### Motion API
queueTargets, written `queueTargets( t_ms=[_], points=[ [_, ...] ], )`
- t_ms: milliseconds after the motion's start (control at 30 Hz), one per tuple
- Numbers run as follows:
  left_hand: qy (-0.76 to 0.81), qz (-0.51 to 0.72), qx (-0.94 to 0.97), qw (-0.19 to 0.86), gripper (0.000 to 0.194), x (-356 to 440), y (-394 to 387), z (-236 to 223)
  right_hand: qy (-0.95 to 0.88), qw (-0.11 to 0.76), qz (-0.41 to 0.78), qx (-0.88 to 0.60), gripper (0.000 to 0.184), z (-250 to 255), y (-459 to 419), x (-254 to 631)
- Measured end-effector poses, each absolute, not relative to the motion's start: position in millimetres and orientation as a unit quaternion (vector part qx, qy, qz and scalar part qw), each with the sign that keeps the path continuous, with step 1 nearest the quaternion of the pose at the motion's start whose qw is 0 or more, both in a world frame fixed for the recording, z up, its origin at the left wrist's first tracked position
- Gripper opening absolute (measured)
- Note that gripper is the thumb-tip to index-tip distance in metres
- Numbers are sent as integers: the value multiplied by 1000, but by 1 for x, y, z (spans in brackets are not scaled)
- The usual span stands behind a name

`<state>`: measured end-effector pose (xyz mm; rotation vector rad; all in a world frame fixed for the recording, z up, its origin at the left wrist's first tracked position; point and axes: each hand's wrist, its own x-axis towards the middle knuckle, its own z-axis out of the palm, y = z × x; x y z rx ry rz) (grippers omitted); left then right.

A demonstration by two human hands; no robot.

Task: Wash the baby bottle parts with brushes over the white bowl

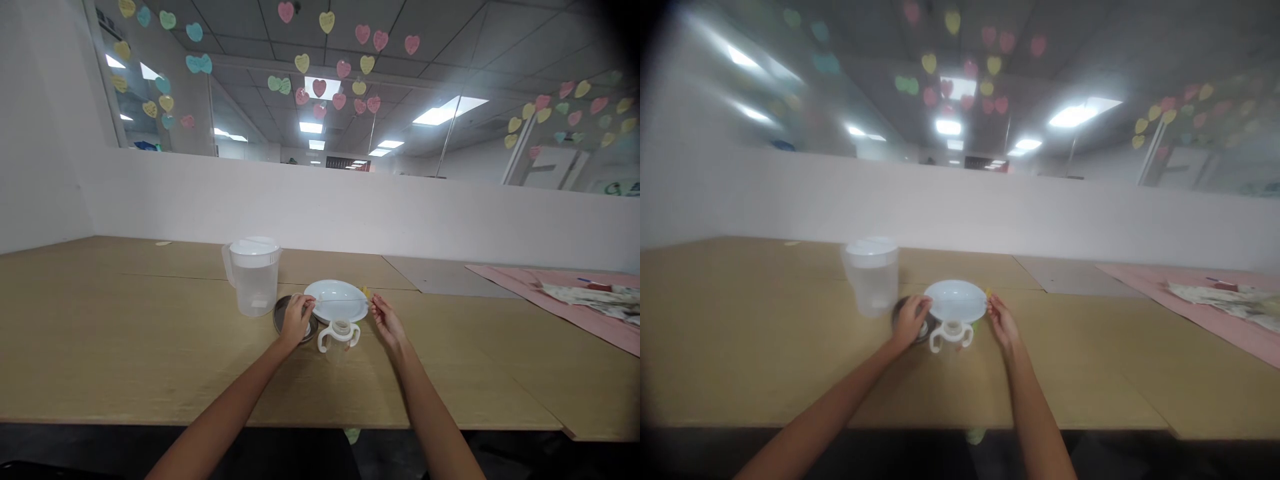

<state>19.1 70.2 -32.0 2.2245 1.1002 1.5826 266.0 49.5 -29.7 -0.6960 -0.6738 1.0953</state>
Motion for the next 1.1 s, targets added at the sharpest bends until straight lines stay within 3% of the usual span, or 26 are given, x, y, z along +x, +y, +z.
queueTargets(
  t_ms=[367, 767, 1100],
  points=[
    [372, 523, 762, 85, 14, 19, 69, -29, -356, 707, 502, -349, 18, -33, 48, 263],
    [355, 482, 797, 85, 19, 49, 74, -12, -374, 728, 453, -353, 17, -28, 46, 268],
    [326, 469, 817, 83, 18, 56, 71, -12, -418, 680, 457, -393, 21, -26, 39, 257]
  ],
)
